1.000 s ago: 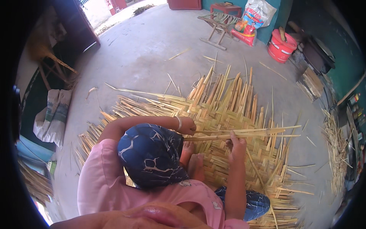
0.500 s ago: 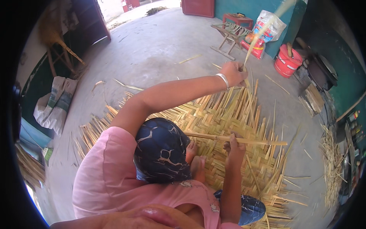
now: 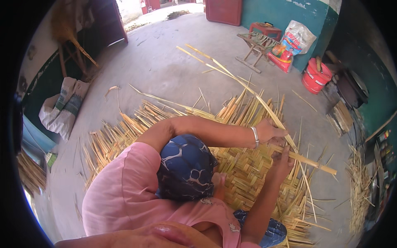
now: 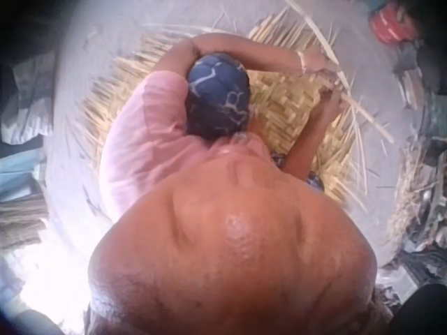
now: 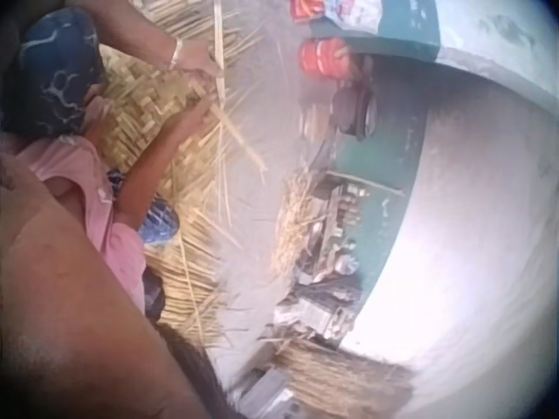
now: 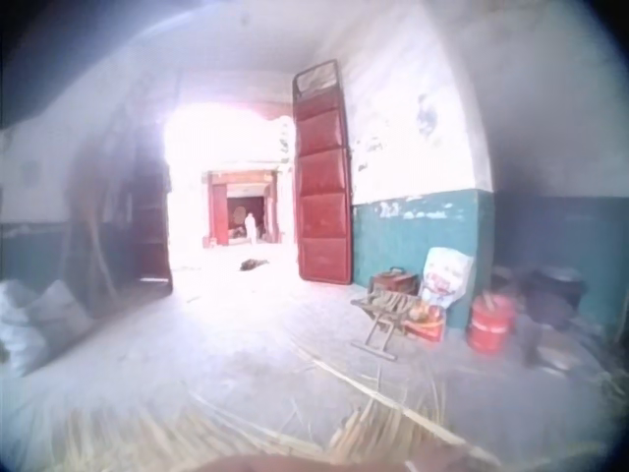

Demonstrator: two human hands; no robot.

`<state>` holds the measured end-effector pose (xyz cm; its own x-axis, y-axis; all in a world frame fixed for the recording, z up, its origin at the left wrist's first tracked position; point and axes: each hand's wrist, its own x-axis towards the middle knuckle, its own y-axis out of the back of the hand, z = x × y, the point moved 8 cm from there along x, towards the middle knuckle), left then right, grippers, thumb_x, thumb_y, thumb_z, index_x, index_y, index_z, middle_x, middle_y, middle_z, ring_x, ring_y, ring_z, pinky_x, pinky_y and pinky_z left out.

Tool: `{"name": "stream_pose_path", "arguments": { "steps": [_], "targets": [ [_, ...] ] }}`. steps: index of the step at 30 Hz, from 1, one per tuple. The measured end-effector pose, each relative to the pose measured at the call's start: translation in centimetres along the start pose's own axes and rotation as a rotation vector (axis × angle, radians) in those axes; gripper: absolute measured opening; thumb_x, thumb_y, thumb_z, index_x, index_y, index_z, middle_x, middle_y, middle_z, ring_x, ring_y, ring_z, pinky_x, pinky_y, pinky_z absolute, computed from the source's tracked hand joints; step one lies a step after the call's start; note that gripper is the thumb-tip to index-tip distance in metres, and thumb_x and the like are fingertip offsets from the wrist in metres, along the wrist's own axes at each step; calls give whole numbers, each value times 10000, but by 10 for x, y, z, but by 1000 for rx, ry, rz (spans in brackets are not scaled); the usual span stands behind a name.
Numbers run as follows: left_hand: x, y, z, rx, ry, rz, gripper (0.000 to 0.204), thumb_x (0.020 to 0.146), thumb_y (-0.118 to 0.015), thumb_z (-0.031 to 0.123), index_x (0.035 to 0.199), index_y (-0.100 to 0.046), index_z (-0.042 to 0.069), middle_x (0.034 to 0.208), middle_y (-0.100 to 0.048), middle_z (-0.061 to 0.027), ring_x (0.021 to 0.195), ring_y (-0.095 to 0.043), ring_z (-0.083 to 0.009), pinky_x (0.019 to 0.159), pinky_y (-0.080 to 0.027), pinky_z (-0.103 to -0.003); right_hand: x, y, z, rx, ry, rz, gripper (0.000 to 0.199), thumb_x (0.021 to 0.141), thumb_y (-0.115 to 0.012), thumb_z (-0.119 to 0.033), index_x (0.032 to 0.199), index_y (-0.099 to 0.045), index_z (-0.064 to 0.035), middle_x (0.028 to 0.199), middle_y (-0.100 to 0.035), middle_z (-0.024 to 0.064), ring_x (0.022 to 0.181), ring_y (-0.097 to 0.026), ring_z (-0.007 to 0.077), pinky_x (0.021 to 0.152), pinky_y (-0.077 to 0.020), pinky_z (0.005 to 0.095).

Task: The person sits on the floor and weaves a mat using dried palm leaves. They interlace the leaves by hand, creating a woven pattern on the floor.

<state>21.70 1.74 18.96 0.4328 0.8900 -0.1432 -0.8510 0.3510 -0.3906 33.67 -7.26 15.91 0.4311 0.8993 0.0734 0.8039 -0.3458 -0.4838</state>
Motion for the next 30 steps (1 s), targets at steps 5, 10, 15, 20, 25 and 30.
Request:
{"name": "stream_pose_path", "arguments": {
  "steps": [5, 10, 15, 20, 25, 30],
  "targets": [
    [-11, 12, -25, 142, 43, 25, 270, 955, -742, 341, 1032, -724, 83, 914, -761, -48, 746, -723, -151, 617, -539, -301, -5, 9, 4, 11, -9, 136, 249, 1015, -690, -298, 1162, -643, -102, 1011, -721, 16, 861, -664, 119, 758, -506, 290],
    [-28, 16, -44, 140, 159, -1, 342, 963, -717, 409, 1041, -713, 76, 848, -747, -63, 679, -693, -157, 585, -517, -300, -7, 12, 6, 38, -29, 80, 227, 1015, -690, -294, 1139, -643, -110, 1024, -724, 7, 912, -669, 127, 791, -501, 313],
    [-36, 10, -43, 115, 184, -17, 366, 969, -708, 405, 1055, -700, 49, 820, -735, -112, 641, -680, -170, 520, -504, -303, -1, 28, 15, 41, -12, 27, 184, 1020, -676, -290, 1036, -667, -108, 912, -721, 9, 788, -660, 106, 670, -493, 270],
    [-51, -4, -45, 114, 318, -115, 377, 973, -702, 394, 1082, -701, 32, 809, -730, -123, 607, -675, -187, 487, -503, -305, -2, 42, 19, 134, -50, 69, 163, 1012, -682, -249, 957, -671, -96, 806, -689, 2, 692, -629, 95, 609, -483, 262],
    [-56, -30, -23, 553, -50, -362, 387, 974, -687, 381, 1129, -694, 26, 856, -730, -144, 687, -700, -247, 602, -551, -346, -8, 59, 31, 212, -129, 59, 111, 992, -703, -195, 1031, -654, -103, 884, -687, 5, 703, -608, 103, 607, -465, 267],
    [-62, -40, 8, 1338, -973, -217, 429, 977, -647, 362, 1196, -675, -5, 1082, -713, -224, 958, -699, -389, 882, -550, -456, -25, 44, 22, 129, -191, 31, 152, 1012, -674, -220, 977, -663, -73, 754, -636, 14, 681, -566, 103, 599, -442, 281]
  ]
}}
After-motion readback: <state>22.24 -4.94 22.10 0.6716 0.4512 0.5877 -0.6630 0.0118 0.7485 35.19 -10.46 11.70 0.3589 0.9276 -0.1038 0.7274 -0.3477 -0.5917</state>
